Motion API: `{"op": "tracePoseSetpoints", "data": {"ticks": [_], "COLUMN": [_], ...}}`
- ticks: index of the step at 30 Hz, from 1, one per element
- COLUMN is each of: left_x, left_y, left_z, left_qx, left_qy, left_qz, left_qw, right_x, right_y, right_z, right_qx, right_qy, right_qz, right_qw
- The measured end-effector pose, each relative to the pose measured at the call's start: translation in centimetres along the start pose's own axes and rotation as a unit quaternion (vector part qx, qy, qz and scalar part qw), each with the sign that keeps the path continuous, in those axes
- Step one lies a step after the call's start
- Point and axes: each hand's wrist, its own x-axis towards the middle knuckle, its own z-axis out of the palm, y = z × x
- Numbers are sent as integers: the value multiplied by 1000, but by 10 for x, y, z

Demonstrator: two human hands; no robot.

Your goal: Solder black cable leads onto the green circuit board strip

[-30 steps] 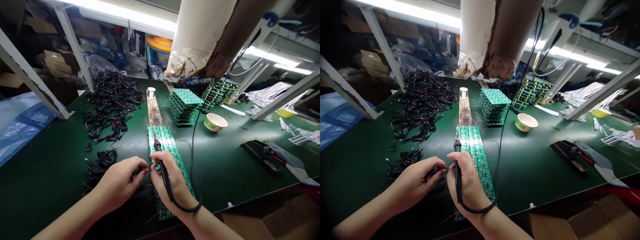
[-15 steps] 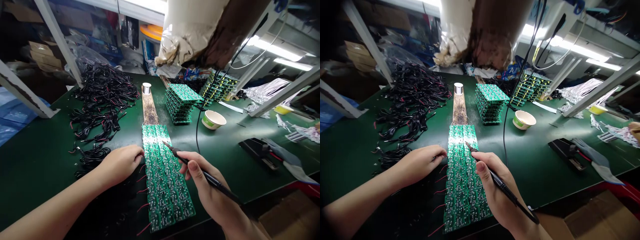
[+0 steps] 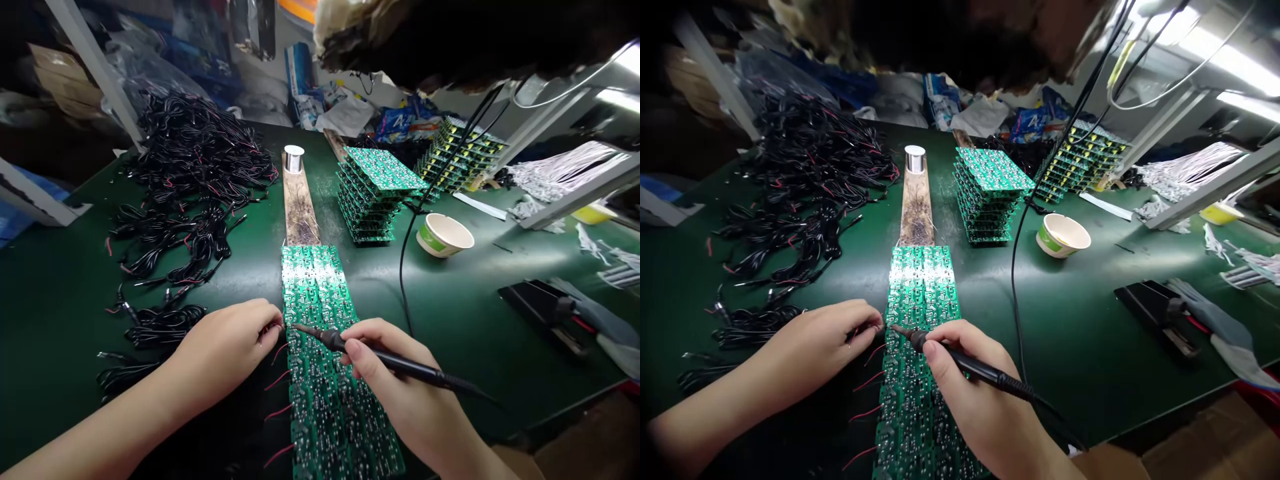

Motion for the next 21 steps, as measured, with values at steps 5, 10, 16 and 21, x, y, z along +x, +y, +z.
{"op": "tracePoseSetpoints", "data": {"ticks": [5,10,16,21], "left_x": [0,-2,-2,-1], "left_y": [-1,-1,-1,-1], "left_z": [3,2,3,2], "left_qx": [3,6,5,7], "left_qy": [-1,1,-1,5], "left_qz": [11,14,13,16], "left_qw": [1000,1000,1000,1000], "right_x": [4,4,5,7], "right_y": [3,3,1,-11], "right_z": [5,4,2,1], "right_qx": [7,0,-9,-31], "right_qy": [-17,-19,-28,-50], "right_qz": [9,10,9,-35], "right_qw": [1000,1000,1000,998]}}
